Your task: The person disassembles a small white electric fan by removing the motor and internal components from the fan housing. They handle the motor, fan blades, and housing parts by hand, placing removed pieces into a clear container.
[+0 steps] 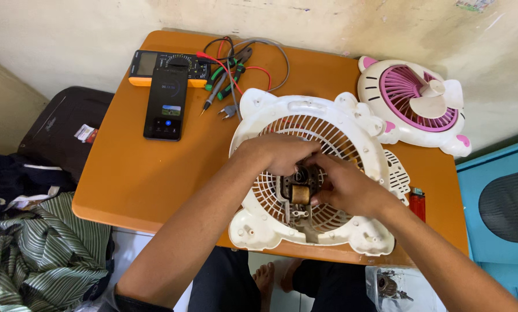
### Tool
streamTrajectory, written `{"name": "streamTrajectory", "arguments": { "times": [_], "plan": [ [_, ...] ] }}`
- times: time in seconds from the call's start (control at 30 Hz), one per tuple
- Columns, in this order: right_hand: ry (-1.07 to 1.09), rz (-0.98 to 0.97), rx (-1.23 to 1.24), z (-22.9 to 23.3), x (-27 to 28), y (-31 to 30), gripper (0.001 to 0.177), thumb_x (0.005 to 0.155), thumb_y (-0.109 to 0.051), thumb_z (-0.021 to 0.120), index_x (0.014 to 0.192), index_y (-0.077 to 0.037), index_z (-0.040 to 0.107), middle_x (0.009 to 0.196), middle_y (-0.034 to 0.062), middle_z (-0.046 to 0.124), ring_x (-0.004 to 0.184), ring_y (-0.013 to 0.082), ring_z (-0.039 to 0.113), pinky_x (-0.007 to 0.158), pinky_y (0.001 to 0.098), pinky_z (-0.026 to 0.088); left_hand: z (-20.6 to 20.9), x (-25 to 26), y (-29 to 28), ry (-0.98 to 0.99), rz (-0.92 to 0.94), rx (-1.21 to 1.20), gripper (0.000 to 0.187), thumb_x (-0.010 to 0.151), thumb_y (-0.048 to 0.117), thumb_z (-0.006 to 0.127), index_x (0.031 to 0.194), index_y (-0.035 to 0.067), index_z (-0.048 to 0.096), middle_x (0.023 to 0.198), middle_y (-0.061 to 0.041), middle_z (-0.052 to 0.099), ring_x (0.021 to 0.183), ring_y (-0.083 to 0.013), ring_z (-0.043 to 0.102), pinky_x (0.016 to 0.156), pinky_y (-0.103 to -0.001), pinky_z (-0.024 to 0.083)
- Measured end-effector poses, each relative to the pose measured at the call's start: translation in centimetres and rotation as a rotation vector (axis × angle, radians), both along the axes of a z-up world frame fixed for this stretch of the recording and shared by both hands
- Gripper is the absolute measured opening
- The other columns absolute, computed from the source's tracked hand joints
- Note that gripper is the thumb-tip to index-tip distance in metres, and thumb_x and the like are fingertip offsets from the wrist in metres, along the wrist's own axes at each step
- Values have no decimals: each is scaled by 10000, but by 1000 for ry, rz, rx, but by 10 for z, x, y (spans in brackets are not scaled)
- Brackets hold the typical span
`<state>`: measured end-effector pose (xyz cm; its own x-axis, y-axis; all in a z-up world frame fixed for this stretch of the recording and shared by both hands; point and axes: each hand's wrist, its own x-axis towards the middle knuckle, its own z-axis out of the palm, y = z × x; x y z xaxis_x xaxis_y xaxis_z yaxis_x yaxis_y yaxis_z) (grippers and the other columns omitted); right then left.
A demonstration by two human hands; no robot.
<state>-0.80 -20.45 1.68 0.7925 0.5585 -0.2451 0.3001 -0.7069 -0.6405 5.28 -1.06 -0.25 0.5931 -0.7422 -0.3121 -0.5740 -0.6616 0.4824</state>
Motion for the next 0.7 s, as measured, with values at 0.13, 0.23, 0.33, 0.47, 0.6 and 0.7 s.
{"name": "streamTrajectory", "arguments": {
  "times": [0.13, 0.23, 0.33, 0.47, 0.6, 0.7],
  "plan": [
    [33, -45, 42, -1, -4, -2, 722, 637, -51, 896, 1270, -62, 547, 1227, 146, 673, 1018, 281, 738, 872, 392, 589, 1, 1, -10, 87, 22, 94, 427, 781, 71, 738, 1169, 82, 560, 1099, -154, 706, 1030, -325, 691, 841, -434, 546],
    [-17, -53, 24, 2, -7, -3, 722, 609, -75, 918, 1240, -78, 568, 1195, 140, 650, 1010, 298, 716, 861, 398, 578, -2, 5, -5, 166, -16, 15, 499, 764, 110, 800, 1184, 79, 532, 1121, -143, 688, 1047, -307, 672, 865, -413, 535],
    [-175, 18, 87, 5, -9, -4, 755, 567, -88, 954, 1231, -89, 594, 1196, 148, 573, 1038, 334, 633, 859, 399, 567, -10, 11, 3, 229, -36, -87, 523, 767, 154, 831, 1203, 98, 548, 1162, -122, 683, 1102, -282, 657, 917, -398, 520],
    [-54, -22, 37, 4, -14, -5, 691, 604, -108, 937, 1217, -130, 619, 1199, 97, 589, 1014, 285, 665, 865, 394, 559, -22, 13, 9, 240, -44, -125, 523, 777, 169, 839, 1231, 107, 585, 1224, -109, 678, 1153, -273, 648, 967, -395, 514],
    [-34, -105, 130, 2, -13, -3, 792, 538, -115, 950, 1209, -49, 535, 1157, 118, 670, 1061, 281, 683, 905, 391, 551, -19, 11, 11, 208, -25, -191, 646, 749, 141, 869, 1292, 80, 524, 1229, -129, 661, 1179, -268, 640, 975, -395, 508],
    [-62, -99, 84, 2, -8, -3, 878, 482, -115, 985, 1255, -24, 577, 1185, 156, 678, 1086, 298, 673, 933, 384, 532, -13, 6, 13, 258, 36, -231, 805, 725, 115, 858, 1422, 113, 454, 1273, -116, 638, 1126, -262, 660, 929, -399, 535]
  ]
}}
